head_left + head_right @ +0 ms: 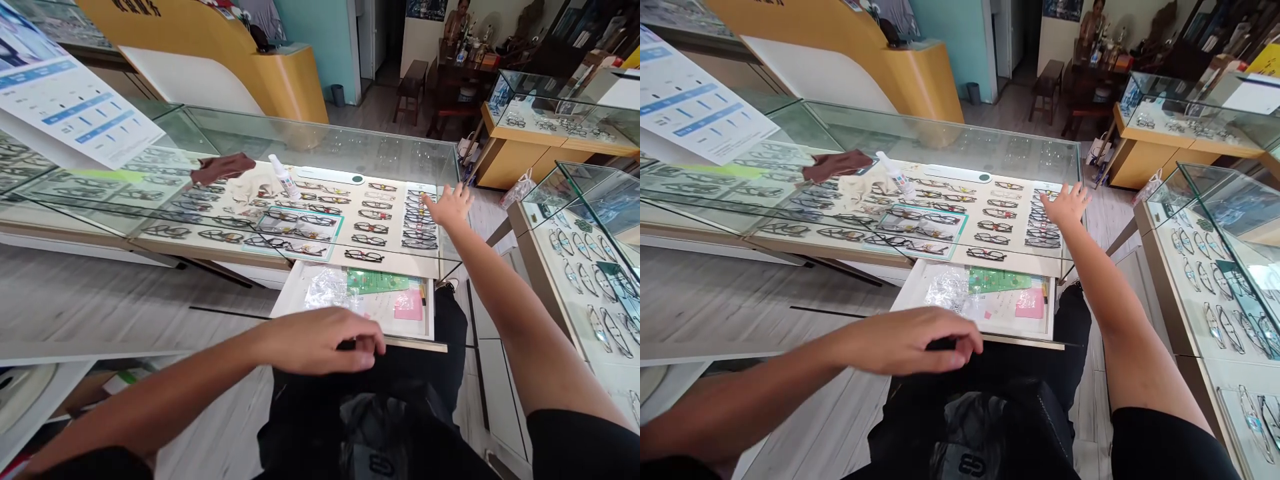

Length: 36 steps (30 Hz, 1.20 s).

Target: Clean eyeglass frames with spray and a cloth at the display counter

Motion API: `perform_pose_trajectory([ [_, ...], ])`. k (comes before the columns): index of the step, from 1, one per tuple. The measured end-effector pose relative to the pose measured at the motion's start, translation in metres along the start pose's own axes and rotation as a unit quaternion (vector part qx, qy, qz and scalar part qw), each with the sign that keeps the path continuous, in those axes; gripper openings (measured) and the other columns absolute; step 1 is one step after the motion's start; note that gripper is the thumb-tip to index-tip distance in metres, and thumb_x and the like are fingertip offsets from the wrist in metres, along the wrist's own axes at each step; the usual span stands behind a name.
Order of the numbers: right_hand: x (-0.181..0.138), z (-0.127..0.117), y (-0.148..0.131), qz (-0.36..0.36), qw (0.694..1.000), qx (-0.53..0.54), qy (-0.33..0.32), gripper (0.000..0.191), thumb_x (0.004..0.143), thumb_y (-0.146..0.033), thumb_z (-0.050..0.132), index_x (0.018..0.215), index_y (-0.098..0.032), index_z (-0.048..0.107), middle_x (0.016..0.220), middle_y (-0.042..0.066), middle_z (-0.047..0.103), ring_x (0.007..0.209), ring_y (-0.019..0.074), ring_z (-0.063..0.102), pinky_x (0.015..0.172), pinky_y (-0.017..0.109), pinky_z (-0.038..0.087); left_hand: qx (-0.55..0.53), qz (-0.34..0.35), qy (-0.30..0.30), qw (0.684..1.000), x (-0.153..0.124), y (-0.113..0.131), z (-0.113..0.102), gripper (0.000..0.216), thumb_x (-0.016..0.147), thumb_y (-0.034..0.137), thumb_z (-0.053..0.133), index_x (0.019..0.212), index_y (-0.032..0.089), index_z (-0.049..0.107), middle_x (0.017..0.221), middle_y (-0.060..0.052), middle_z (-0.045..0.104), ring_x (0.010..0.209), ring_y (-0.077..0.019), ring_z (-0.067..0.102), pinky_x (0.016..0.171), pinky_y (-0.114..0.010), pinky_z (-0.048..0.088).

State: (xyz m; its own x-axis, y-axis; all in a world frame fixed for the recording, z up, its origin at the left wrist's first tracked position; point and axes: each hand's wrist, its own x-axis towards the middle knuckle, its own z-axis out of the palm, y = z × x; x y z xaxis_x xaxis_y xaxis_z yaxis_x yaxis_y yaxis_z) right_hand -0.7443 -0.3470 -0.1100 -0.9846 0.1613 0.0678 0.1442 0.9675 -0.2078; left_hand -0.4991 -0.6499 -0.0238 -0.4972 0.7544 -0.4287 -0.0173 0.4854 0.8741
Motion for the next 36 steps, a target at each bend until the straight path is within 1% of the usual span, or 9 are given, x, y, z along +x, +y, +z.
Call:
perform_pose_trajectory([
  [4, -0.002, -0.010, 0.003, 0.010, 0.998, -0.028, -0.058, 0.106, 0.099, -0.082, 0.030, 0.175, -0.008, 0.028, 0.180, 0.026, 0.023, 0.166, 0.0502, 0.021, 0.132, 0.069, 0.022, 0.085, 0.039, 0.041, 0.995, 0.070, -0.018, -0.021, 0.008, 0.089, 0.035, 0.080, 0.095, 0.032, 0.083, 0.100, -0.005, 0.080, 0.096, -0.0324, 0.072, 0.101, -0.038, 0.052],
  [6, -0.005, -0.016, 0.006, -0.003, 0.997, -0.044, -0.066, 0.107, 0.098, -0.085, 0.028, 0.176, -0.011, 0.030, 0.181, 0.023, 0.025, 0.165, 0.0483, 0.025, 0.132, 0.065, 0.026, 0.137, 0.051, 0.059, 0.988, 0.109, -0.034, -0.029, 0.012, 0.091, 0.036, 0.075, 0.100, 0.031, 0.082, 0.106, -0.006, 0.081, 0.101, -0.0338, 0.073, 0.101, -0.040, 0.053],
  [10, -0.016, -0.021, 0.009, -0.011, 0.998, -0.030, -0.053, 0.100, 0.102, -0.083, 0.022, 0.176, -0.015, 0.030, 0.182, 0.018, 0.025, 0.165, 0.0443, 0.026, 0.131, 0.062, 0.031, 0.311, 0.087, 0.161, 0.932, 0.180, -0.065, -0.046, 0.027, 0.095, 0.036, 0.067, 0.119, 0.027, 0.076, 0.129, -0.010, 0.077, 0.121, -0.0355, 0.070, 0.109, -0.044, 0.053],
  [12, -0.022, -0.022, 0.007, -0.002, 0.999, -0.019, -0.049, 0.097, 0.104, -0.080, 0.024, 0.176, -0.016, 0.031, 0.182, 0.018, 0.025, 0.165, 0.0431, 0.025, 0.130, 0.061, 0.033, 0.355, 0.104, 0.201, 0.907, 0.212, -0.077, -0.056, 0.029, 0.093, 0.032, 0.069, 0.121, 0.024, 0.075, 0.142, -0.013, 0.071, 0.136, -0.0368, 0.063, 0.119, -0.047, 0.048],
  [16, -0.028, -0.025, 0.002, 0.009, 0.998, -0.012, -0.054, 0.093, 0.105, -0.076, 0.034, 0.175, -0.015, 0.031, 0.181, 0.019, 0.026, 0.166, 0.0424, 0.023, 0.130, 0.060, 0.034, 0.370, 0.114, 0.242, 0.890, 0.263, -0.094, -0.076, 0.038, 0.088, 0.029, 0.075, 0.124, 0.017, 0.073, 0.163, -0.021, 0.055, 0.161, -0.0439, 0.039, 0.132, -0.059, 0.031],
  [21, -0.028, -0.024, 0.004, 0.003, 0.998, -0.007, -0.062, 0.096, 0.104, -0.078, 0.034, 0.175, -0.016, 0.029, 0.183, 0.019, 0.022, 0.167, 0.0445, 0.020, 0.128, 0.061, 0.037, 0.394, 0.108, 0.260, 0.875, 0.304, -0.110, -0.095, 0.054, 0.085, 0.037, 0.080, 0.133, 0.015, 0.071, 0.173, -0.024, 0.043, 0.166, -0.0467, 0.027, 0.135, -0.065, 0.019],
  [25, -0.028, -0.019, 0.008, -0.003, 0.999, 0.003, -0.050, 0.096, 0.102, -0.081, 0.033, 0.174, -0.017, 0.032, 0.182, 0.018, 0.025, 0.166, 0.0448, 0.021, 0.127, 0.063, 0.038, 0.413, 0.095, 0.255, 0.869, 0.327, -0.117, -0.105, 0.060, 0.081, 0.042, 0.085, 0.133, 0.015, 0.072, 0.175, -0.024, 0.039, 0.168, -0.0470, 0.022, 0.135, -0.066, 0.017],
  [30, -0.029, -0.017, 0.008, -0.005, 0.999, 0.011, -0.045, 0.096, 0.102, -0.081, 0.034, 0.173, -0.016, 0.033, 0.181, 0.018, 0.025, 0.166, 0.0458, 0.020, 0.126, 0.064, 0.038, 0.428, 0.079, 0.243, 0.867, 0.349, -0.120, -0.109, 0.051, 0.076, 0.044, 0.088, 0.118, 0.017, 0.078, 0.174, -0.021, 0.042, 0.168, -0.0493, 0.019, 0.134, -0.067, 0.018],
  [36, -0.030, -0.021, 0.004, 0.005, 0.998, 0.003, -0.055, 0.093, 0.104, -0.077, 0.036, 0.173, -0.016, 0.033, 0.181, 0.019, 0.026, 0.166, 0.0430, 0.021, 0.127, 0.061, 0.039, 0.438, 0.073, 0.242, 0.863, 0.365, -0.119, -0.098, 0.041, 0.072, 0.039, 0.090, 0.104, 0.015, 0.080, 0.170, -0.023, 0.046, 0.165, -0.0535, 0.022, 0.134, -0.069, 0.018],
])
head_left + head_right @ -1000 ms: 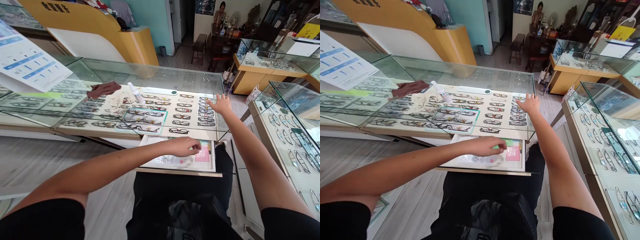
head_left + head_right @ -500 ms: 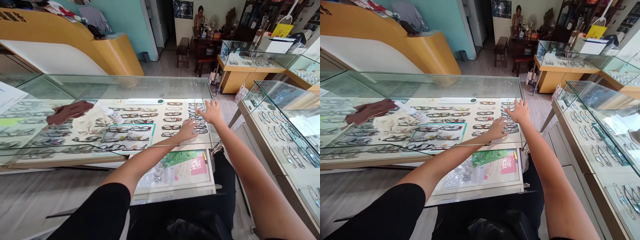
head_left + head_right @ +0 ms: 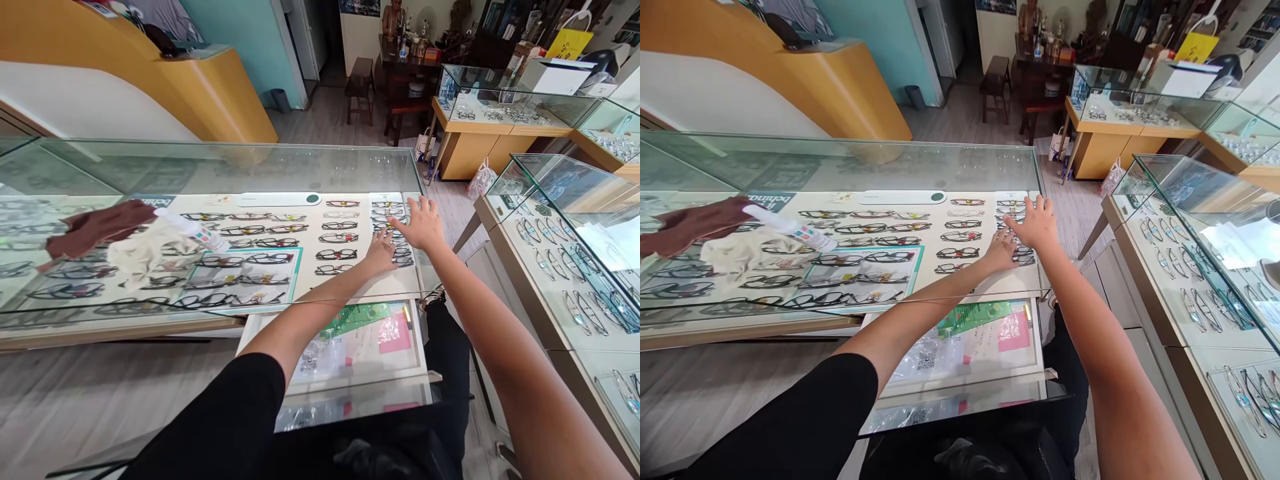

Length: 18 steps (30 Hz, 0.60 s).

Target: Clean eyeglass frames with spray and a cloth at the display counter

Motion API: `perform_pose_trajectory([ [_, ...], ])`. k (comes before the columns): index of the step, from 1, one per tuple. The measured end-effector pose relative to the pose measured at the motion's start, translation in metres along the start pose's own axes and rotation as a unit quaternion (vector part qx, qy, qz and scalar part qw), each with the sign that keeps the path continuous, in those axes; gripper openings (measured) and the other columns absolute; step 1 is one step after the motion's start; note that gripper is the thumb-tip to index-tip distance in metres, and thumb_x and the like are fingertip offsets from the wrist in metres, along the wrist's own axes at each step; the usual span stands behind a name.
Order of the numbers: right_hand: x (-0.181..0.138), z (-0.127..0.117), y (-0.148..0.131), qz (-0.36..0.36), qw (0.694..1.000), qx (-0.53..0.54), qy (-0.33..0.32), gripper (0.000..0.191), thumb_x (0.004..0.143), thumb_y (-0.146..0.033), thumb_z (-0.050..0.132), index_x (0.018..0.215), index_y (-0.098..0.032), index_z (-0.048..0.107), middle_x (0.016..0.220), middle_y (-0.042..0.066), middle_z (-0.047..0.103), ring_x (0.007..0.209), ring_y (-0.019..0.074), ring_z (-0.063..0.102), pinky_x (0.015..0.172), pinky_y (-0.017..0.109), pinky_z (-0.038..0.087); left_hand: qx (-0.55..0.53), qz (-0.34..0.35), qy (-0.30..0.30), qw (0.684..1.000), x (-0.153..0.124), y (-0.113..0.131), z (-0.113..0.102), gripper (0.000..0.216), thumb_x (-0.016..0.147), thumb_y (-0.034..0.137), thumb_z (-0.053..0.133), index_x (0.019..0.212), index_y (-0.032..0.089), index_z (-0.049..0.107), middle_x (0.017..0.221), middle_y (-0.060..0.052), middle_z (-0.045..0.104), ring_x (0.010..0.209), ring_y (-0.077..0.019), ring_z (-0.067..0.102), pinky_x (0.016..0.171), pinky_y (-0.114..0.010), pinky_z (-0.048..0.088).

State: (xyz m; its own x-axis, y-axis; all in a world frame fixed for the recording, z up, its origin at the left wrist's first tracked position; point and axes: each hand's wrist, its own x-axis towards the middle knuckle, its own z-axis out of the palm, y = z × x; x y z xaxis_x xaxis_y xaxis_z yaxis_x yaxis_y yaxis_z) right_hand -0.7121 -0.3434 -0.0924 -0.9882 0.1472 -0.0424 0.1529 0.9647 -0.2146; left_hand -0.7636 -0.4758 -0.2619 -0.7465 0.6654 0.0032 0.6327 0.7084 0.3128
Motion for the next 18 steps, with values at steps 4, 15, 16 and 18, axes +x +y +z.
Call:
perform_pose_trajectory([
  [4, 0.000, 0.000, 0.000, -0.005, 1.000, -0.006, 0.002, 0.093, 0.104, -0.079, 0.034, 0.173, -0.016, 0.032, 0.180, 0.019, 0.027, 0.166, 0.0431, 0.022, 0.126, 0.061, 0.041, 0.012, 0.005, 0.007, 1.000, 0.001, 0.007, 0.001, 0.036, 0.075, 0.035, 0.087, 0.104, 0.015, 0.080, 0.168, -0.022, 0.049, 0.164, -0.0522, 0.024, 0.134, -0.069, 0.017],
  [15, -0.001, -0.005, -0.004, 0.010, 1.000, 0.005, -0.011, 0.091, 0.106, -0.073, 0.042, 0.174, -0.015, 0.031, 0.182, 0.019, 0.023, 0.167, 0.0406, 0.019, 0.129, 0.058, 0.037, 0.075, 0.038, -0.003, 0.996, -0.018, 0.021, -0.025, 0.031, 0.079, 0.031, 0.078, 0.104, 0.013, 0.081, 0.168, -0.020, 0.052, 0.164, -0.0486, 0.029, 0.134, -0.065, 0.022],
  [16, -0.001, -0.006, -0.004, 0.009, 1.000, 0.006, -0.011, 0.091, 0.106, -0.073, 0.042, 0.174, -0.015, 0.031, 0.182, 0.019, 0.023, 0.167, 0.0405, 0.019, 0.129, 0.058, 0.037, 0.080, 0.039, -0.004, 0.996, -0.022, 0.023, -0.029, 0.032, 0.079, 0.031, 0.077, 0.104, 0.013, 0.082, 0.167, -0.020, 0.052, 0.164, -0.0483, 0.030, 0.134, -0.065, 0.022],
  [18, -0.001, -0.005, -0.004, 0.007, 1.000, 0.007, -0.008, 0.091, 0.106, -0.074, 0.041, 0.174, -0.015, 0.031, 0.181, 0.020, 0.024, 0.166, 0.0410, 0.020, 0.128, 0.058, 0.037, 0.086, 0.043, -0.006, 0.995, -0.035, 0.026, -0.037, 0.030, 0.079, 0.032, 0.077, 0.102, 0.013, 0.082, 0.168, -0.020, 0.051, 0.163, -0.0481, 0.031, 0.134, -0.064, 0.023],
])
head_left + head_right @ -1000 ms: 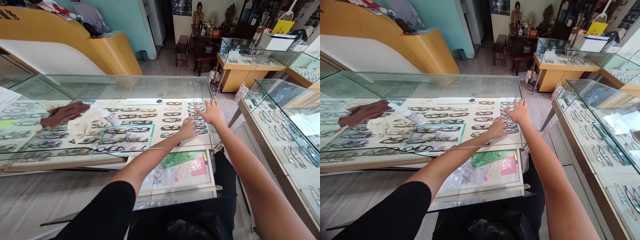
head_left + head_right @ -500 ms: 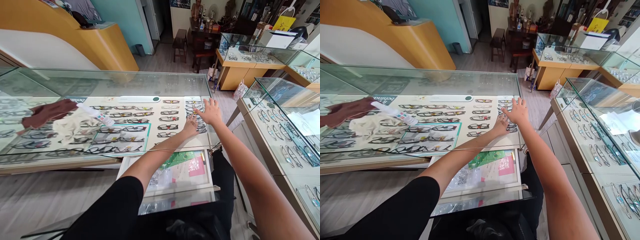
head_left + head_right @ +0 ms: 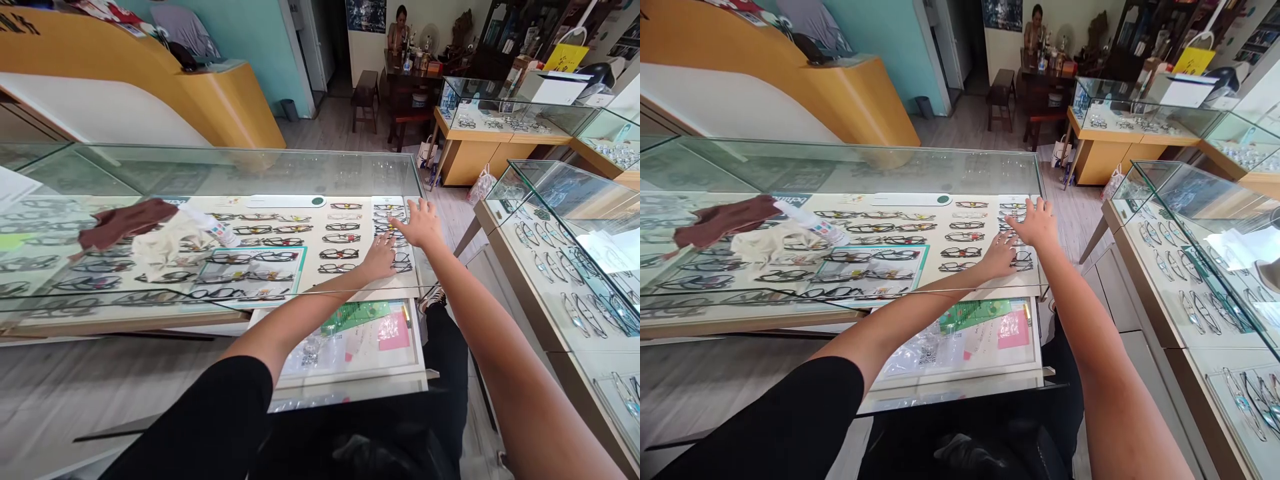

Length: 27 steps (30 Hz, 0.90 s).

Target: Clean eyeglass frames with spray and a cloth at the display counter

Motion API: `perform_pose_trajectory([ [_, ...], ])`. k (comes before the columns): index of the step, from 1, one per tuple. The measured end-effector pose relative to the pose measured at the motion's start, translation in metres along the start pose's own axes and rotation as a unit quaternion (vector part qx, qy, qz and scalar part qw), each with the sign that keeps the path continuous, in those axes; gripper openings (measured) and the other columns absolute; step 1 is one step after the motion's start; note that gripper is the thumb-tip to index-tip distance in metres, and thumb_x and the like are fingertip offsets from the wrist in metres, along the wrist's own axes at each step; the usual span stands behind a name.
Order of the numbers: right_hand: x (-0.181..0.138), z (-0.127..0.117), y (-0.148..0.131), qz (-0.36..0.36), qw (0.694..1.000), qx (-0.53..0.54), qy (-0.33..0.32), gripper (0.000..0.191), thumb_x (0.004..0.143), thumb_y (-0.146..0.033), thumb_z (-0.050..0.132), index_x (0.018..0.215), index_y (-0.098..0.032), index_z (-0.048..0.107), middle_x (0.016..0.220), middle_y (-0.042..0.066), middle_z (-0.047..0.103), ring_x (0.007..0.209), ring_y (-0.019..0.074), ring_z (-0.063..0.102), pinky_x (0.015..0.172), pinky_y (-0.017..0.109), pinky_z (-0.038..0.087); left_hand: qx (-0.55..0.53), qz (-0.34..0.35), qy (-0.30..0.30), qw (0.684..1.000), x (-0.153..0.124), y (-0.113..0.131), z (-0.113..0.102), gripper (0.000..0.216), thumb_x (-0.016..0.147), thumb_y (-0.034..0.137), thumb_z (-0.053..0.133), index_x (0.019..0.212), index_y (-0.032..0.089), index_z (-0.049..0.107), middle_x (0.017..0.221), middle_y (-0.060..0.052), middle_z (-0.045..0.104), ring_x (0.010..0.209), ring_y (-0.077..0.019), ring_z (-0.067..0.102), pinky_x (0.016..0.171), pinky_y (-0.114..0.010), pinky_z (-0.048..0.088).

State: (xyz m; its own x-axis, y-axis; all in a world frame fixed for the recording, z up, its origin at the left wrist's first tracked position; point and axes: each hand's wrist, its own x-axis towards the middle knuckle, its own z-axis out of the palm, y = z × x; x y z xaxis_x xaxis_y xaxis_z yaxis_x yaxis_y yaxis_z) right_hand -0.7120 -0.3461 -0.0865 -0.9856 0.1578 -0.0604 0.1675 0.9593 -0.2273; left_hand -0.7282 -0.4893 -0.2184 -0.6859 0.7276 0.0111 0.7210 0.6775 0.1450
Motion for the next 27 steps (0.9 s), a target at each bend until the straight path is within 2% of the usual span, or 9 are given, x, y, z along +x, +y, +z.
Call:
perform_pose_trajectory([
  [3, 0.002, 0.002, 0.001, -0.003, 1.000, 0.000, 0.004, 0.091, 0.106, -0.074, 0.040, 0.174, -0.015, 0.031, 0.181, 0.020, 0.025, 0.165, 0.0422, 0.021, 0.127, 0.060, 0.037, -0.008, 0.009, -0.016, 1.000, -0.027, 0.005, -0.016, 0.029, 0.079, 0.036, 0.077, 0.098, 0.015, 0.081, 0.170, -0.018, 0.049, 0.162, -0.0484, 0.032, 0.132, -0.064, 0.027],
  [6, 0.004, 0.004, 0.002, -0.006, 1.000, 0.003, 0.006, 0.091, 0.106, -0.075, 0.040, 0.173, -0.015, 0.032, 0.180, 0.021, 0.025, 0.165, 0.0426, 0.022, 0.126, 0.060, 0.037, -0.036, 0.006, -0.071, 0.997, -0.060, 0.013, -0.033, 0.029, 0.077, 0.039, 0.079, 0.096, 0.017, 0.079, 0.170, -0.017, 0.050, 0.162, -0.0493, 0.032, 0.129, -0.067, 0.031],
  [9, 0.007, 0.005, 0.004, -0.007, 1.000, -0.003, 0.010, 0.092, 0.105, -0.077, 0.038, 0.173, -0.015, 0.033, 0.179, 0.021, 0.026, 0.164, 0.0427, 0.022, 0.125, 0.060, 0.038, -0.067, 0.003, -0.123, 0.990, -0.096, 0.024, -0.052, 0.026, 0.075, 0.039, 0.080, 0.092, 0.020, 0.075, 0.172, -0.013, 0.049, 0.163, -0.0478, 0.031, 0.131, -0.067, 0.028],
  [12, 0.010, 0.006, 0.006, -0.009, 1.000, -0.010, 0.010, 0.094, 0.105, -0.079, 0.035, 0.174, -0.015, 0.032, 0.179, 0.021, 0.026, 0.164, 0.0424, 0.021, 0.125, 0.058, 0.039, -0.111, 0.004, -0.152, 0.982, -0.129, 0.038, -0.072, 0.022, 0.076, 0.037, 0.081, 0.090, 0.021, 0.074, 0.173, -0.012, 0.048, 0.166, -0.0446, 0.031, 0.133, -0.063, 0.029],
  [15, 0.011, 0.006, 0.008, -0.011, 1.000, -0.012, 0.009, 0.095, 0.104, -0.080, 0.035, 0.173, -0.015, 0.032, 0.179, 0.021, 0.027, 0.164, 0.0420, 0.022, 0.125, 0.057, 0.039, -0.146, 0.012, -0.164, 0.975, -0.156, 0.051, -0.092, 0.021, 0.076, 0.036, 0.084, 0.089, 0.022, 0.073, 0.172, -0.011, 0.050, 0.165, -0.0456, 0.032, 0.131, -0.063, 0.032],
  [18, 0.010, 0.005, 0.008, -0.009, 1.000, -0.010, 0.011, 0.093, 0.105, -0.079, 0.034, 0.173, -0.016, 0.033, 0.179, 0.020, 0.027, 0.164, 0.0417, 0.023, 0.124, 0.057, 0.040, -0.165, 0.033, -0.133, 0.977, -0.176, 0.059, -0.109, 0.023, 0.077, 0.037, 0.085, 0.086, 0.021, 0.071, 0.169, -0.012, 0.053, 0.163, -0.0468, 0.034, 0.130, -0.067, 0.031],
  [22, 0.010, 0.003, 0.006, -0.002, 1.000, -0.007, 0.008, 0.093, 0.106, -0.078, 0.031, 0.174, -0.015, 0.032, 0.180, 0.019, 0.025, 0.165, 0.0410, 0.022, 0.126, 0.057, 0.039, -0.182, 0.055, -0.083, 0.978, -0.196, 0.069, -0.132, 0.026, 0.074, 0.033, 0.088, 0.087, 0.022, 0.069, 0.165, -0.012, 0.057, 0.163, -0.0461, 0.036, 0.128, -0.064, 0.035],
  [27, 0.010, 0.001, 0.005, 0.002, 1.000, -0.018, 0.001, 0.092, 0.106, -0.076, 0.031, 0.175, -0.015, 0.030, 0.181, 0.019, 0.024, 0.166, 0.0407, 0.020, 0.127, 0.056, 0.039, -0.138, 0.083, -0.021, 0.987, -0.194, 0.064, -0.168, 0.024, 0.077, 0.033, 0.086, 0.088, 0.021, 0.069, 0.169, -0.013, 0.053, 0.164, -0.0481, 0.032, 0.127, -0.068, 0.034],
])
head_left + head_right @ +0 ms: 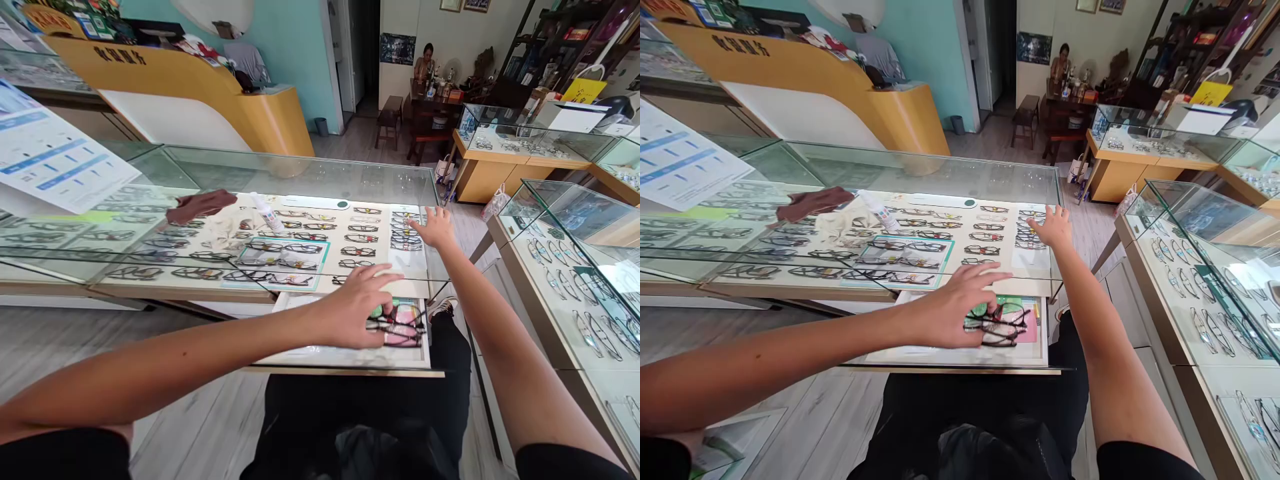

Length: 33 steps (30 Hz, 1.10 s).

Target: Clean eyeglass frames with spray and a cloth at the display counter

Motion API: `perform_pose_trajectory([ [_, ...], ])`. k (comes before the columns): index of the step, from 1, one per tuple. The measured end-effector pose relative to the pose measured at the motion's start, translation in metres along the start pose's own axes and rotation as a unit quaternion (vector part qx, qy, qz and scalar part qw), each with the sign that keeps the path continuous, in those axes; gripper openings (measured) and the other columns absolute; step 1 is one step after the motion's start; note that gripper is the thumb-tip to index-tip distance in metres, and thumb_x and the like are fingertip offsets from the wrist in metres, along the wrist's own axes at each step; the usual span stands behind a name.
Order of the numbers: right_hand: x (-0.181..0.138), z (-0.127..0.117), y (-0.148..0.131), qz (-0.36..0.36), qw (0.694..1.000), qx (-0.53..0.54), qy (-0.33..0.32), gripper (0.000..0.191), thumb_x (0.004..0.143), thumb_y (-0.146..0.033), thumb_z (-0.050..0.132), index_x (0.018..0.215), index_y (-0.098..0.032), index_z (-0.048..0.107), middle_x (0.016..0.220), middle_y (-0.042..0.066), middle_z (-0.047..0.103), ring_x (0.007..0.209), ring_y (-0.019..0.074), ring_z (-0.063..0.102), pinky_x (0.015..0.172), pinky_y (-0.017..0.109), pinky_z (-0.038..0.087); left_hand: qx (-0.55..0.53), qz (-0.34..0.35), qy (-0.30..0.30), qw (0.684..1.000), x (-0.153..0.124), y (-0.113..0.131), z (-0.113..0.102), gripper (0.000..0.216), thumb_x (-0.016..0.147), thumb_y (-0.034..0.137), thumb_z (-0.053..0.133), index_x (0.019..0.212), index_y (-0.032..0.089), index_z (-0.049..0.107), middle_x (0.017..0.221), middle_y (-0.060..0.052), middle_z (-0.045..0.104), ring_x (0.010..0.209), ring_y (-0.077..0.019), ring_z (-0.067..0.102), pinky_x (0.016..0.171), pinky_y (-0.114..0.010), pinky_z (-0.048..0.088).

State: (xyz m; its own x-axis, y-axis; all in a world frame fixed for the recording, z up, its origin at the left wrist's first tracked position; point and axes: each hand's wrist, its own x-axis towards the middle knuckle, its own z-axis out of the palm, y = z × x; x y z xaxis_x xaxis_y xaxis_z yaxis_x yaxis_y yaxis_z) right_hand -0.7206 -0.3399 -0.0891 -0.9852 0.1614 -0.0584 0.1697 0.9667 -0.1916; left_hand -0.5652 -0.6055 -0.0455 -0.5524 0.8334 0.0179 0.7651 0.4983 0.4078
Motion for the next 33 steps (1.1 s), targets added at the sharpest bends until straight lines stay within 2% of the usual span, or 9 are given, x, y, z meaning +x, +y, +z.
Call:
perform_pose_trajectory([
  [3, 0.001, 0.000, 0.001, 0.002, 1.000, 0.001, 0.003, 0.093, 0.106, -0.078, 0.032, 0.175, -0.016, 0.031, 0.181, 0.020, 0.025, 0.166, 0.0412, 0.021, 0.126, 0.055, 0.040, 0.067, -0.041, 0.039, 0.996, 0.019, -0.021, -0.024, 0.019, 0.078, 0.033, 0.082, 0.087, 0.020, 0.071, 0.172, -0.014, 0.048, 0.166, -0.0488, 0.026, 0.127, -0.072, 0.028],
  [7, 0.002, 0.001, 0.002, -0.003, 1.000, 0.003, 0.007, 0.093, 0.105, -0.078, 0.034, 0.174, -0.016, 0.031, 0.180, 0.020, 0.026, 0.165, 0.0412, 0.022, 0.126, 0.054, 0.040, 0.154, -0.107, 0.069, 0.980, 0.057, -0.067, -0.046, 0.020, 0.077, 0.032, 0.080, 0.090, 0.018, 0.074, 0.172, -0.017, 0.047, 0.166, -0.0486, 0.025, 0.128, -0.072, 0.025],
  [10, 0.002, 0.001, 0.002, -0.001, 1.000, -0.002, 0.003, 0.092, 0.105, -0.077, 0.035, 0.175, -0.016, 0.031, 0.180, 0.019, 0.026, 0.166, 0.0404, 0.022, 0.126, 0.054, 0.040, 0.197, -0.133, 0.062, 0.969, 0.084, -0.097, -0.051, 0.023, 0.078, 0.034, 0.078, 0.093, 0.017, 0.076, 0.172, -0.019, 0.047, 0.166, -0.0485, 0.025, 0.129, -0.070, 0.026],
  [14, 0.002, 0.002, 0.002, -0.006, 1.000, 0.010, 0.011, 0.091, 0.106, -0.077, 0.031, 0.174, -0.016, 0.032, 0.179, 0.020, 0.028, 0.165, 0.0404, 0.022, 0.126, 0.056, 0.039, 0.232, -0.131, 0.035, 0.963, 0.109, -0.120, -0.049, 0.030, 0.081, 0.040, 0.076, 0.098, 0.016, 0.079, 0.171, -0.019, 0.048, 0.165, -0.0476, 0.026, 0.129, -0.068, 0.028],
  [20, 0.003, 0.005, 0.004, -0.014, 0.999, 0.028, 0.018, 0.091, 0.105, -0.075, 0.038, 0.173, -0.014, 0.035, 0.177, 0.021, 0.031, 0.164, 0.0404, 0.024, 0.124, 0.055, 0.040, 0.225, -0.118, 0.019, 0.967, 0.119, -0.134, -0.046, 0.038, 0.080, 0.043, 0.074, 0.104, 0.015, 0.081, 0.169, -0.019, 0.050, 0.163, -0.0479, 0.026, 0.128, -0.067, 0.026],
  [25, 0.005, 0.005, 0.005, -0.011, 0.999, 0.036, 0.022, 0.090, 0.105, -0.075, 0.039, 0.172, -0.015, 0.036, 0.177, 0.022, 0.030, 0.164, 0.0407, 0.024, 0.125, 0.054, 0.039, 0.212, -0.136, 0.021, 0.968, 0.115, -0.136, -0.047, 0.050, 0.083, 0.046, 0.075, 0.122, 0.015, 0.077, 0.171, -0.020, 0.047, 0.162, -0.0450, 0.028, 0.128, -0.064, 0.025],
  [29, 0.005, 0.001, 0.005, -0.010, 0.998, 0.052, 0.025, 0.088, 0.104, -0.072, 0.046, 0.171, -0.014, 0.040, 0.177, 0.022, 0.031, 0.163, 0.0406, 0.025, 0.124, 0.052, 0.040, 0.201, -0.149, 0.057, 0.967, 0.112, -0.131, -0.050, 0.052, 0.084, 0.046, 0.077, 0.127, 0.016, 0.072, 0.163, -0.021, 0.054, 0.157, -0.0420, 0.035, 0.126, -0.062, 0.029],
  [33, 0.000, -0.006, 0.010, -0.007, 0.996, 0.078, 0.037, 0.069, 0.108, -0.054, 0.050, 0.164, -0.014, 0.050, 0.171, 0.019, 0.042, 0.160, 0.0358, 0.033, 0.125, 0.045, 0.040, 0.169, -0.149, 0.116, 0.967, 0.102, -0.115, -0.045, 0.049, 0.087, 0.044, 0.075, 0.127, 0.016, 0.069, 0.164, -0.022, 0.052, 0.157, -0.0423, 0.036, 0.125, -0.061, 0.031],
])
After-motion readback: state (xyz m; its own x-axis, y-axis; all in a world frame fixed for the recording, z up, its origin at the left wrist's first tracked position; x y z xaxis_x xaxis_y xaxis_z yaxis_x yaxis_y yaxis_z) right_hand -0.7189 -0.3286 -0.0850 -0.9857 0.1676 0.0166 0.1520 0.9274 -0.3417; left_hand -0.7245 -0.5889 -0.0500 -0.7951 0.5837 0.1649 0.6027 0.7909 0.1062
